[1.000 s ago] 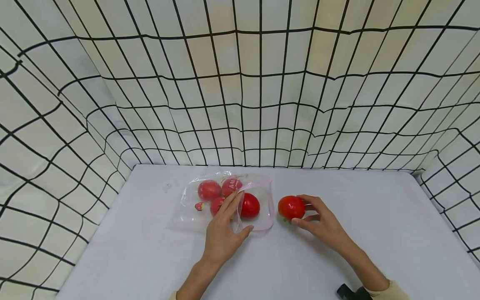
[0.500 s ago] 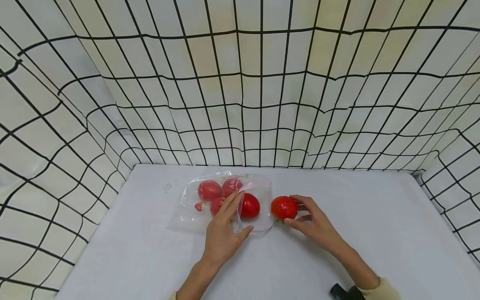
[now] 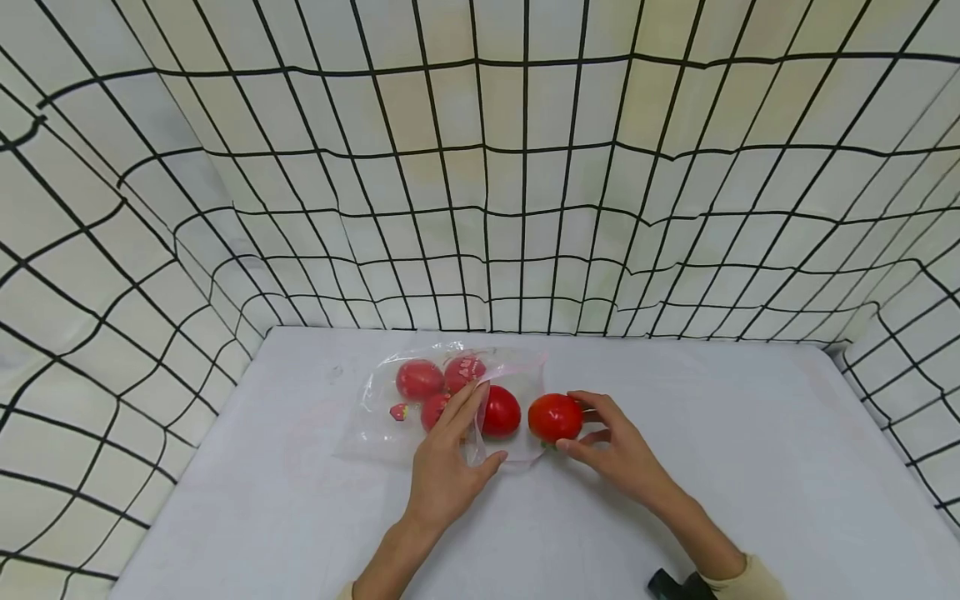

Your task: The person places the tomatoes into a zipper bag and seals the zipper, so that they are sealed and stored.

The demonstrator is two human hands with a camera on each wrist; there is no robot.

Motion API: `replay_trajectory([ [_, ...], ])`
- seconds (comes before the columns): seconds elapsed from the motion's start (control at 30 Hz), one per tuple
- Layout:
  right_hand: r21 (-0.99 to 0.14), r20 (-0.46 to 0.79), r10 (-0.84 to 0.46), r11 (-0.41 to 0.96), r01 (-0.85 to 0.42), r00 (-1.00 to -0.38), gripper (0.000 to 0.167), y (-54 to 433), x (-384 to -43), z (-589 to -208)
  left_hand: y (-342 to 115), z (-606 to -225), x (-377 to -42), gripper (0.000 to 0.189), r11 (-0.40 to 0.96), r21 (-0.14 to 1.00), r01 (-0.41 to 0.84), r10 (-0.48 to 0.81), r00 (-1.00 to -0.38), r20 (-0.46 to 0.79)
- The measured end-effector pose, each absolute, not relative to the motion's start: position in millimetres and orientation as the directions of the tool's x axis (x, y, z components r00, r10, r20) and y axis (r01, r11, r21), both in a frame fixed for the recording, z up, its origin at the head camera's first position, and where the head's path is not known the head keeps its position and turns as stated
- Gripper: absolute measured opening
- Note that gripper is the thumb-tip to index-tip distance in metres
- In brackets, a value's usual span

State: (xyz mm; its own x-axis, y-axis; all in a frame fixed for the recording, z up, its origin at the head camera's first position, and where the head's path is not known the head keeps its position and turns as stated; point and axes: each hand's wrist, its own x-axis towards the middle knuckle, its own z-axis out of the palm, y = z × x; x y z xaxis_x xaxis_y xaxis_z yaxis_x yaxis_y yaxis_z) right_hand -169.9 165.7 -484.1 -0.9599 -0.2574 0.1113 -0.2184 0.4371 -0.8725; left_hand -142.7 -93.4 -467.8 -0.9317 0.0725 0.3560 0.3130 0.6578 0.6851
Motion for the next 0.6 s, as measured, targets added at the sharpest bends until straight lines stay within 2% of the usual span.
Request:
replay_trajectory([
  [0.6,-0.849,0.174,-0.271,0.446,-0.284,-0.947,0.073,150.1,-170.9,-483.2,-92.2,-467.4,-143.3,0.096,0.662,0.679,0.317,0.081,-0.931,0.356],
])
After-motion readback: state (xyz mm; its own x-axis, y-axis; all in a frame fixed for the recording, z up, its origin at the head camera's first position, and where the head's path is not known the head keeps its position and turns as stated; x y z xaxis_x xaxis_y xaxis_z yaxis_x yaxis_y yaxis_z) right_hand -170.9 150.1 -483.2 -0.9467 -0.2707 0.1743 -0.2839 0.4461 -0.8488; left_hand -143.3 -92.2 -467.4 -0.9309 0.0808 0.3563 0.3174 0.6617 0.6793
